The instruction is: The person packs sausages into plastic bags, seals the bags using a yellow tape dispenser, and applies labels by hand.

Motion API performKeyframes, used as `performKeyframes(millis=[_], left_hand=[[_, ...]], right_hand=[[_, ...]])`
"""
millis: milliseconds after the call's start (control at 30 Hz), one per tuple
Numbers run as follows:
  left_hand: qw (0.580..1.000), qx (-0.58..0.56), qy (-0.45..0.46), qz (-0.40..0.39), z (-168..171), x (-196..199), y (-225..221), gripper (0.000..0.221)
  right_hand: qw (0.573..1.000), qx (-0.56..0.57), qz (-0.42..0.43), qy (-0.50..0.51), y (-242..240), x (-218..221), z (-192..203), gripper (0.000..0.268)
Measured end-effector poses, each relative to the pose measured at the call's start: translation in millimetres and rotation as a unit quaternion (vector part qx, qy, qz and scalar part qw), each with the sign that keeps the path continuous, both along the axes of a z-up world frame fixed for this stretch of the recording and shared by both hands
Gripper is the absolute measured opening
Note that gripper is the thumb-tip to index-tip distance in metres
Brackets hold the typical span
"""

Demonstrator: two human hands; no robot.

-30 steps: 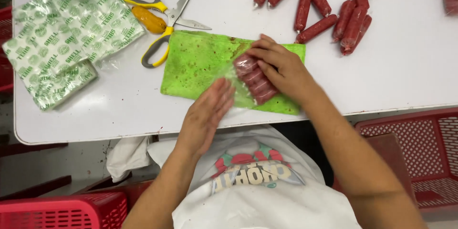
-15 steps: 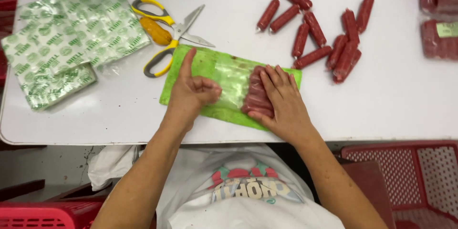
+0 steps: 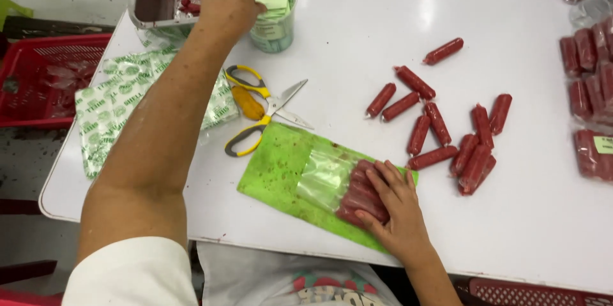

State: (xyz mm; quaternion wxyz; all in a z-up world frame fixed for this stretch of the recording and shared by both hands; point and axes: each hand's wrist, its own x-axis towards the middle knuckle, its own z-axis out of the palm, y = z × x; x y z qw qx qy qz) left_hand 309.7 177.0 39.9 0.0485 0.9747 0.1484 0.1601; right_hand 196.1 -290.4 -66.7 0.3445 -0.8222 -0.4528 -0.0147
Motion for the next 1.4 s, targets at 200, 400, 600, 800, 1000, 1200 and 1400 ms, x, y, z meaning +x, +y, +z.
performKeyframes(millis=[200,400,600,800,1000,1200,1400], left_hand=[[0.964,0.253,-0.073,-0.041,-66,23,33,0.008],[0.93,0.351,-0.113,0.004,-75,6,44,0.008],[0.924,0.295,-0.244,-0.02,-83,-3,77,0.014],[0.983,-0.164,-0.029,-0.074,-21,-120,-87,0.02],[0.728,-0.649,0.163,0.15,-73,-192,-150,0.015],[0.662,-0.717,0.216,0.016,-116,-161,-204,0.022],[0.741,-0.615,0.27,-0.002,-76,-153,-253,0.011]], right_hand=[[1.0,0.012,0.002,0.002,0,2,-3,0.068],[0.999,-0.044,0.015,-0.006,3,2,7,0.09],[0.996,-0.072,0.014,-0.051,2,7,-5,0.109],[0.998,-0.064,0.018,0.012,1,6,4,0.111],[0.994,-0.078,0.034,0.066,-7,11,2,0.118],[0.995,-0.005,0.022,0.096,-7,11,-4,0.131],[0.992,-0.001,0.034,0.118,-8,14,-5,0.13]])
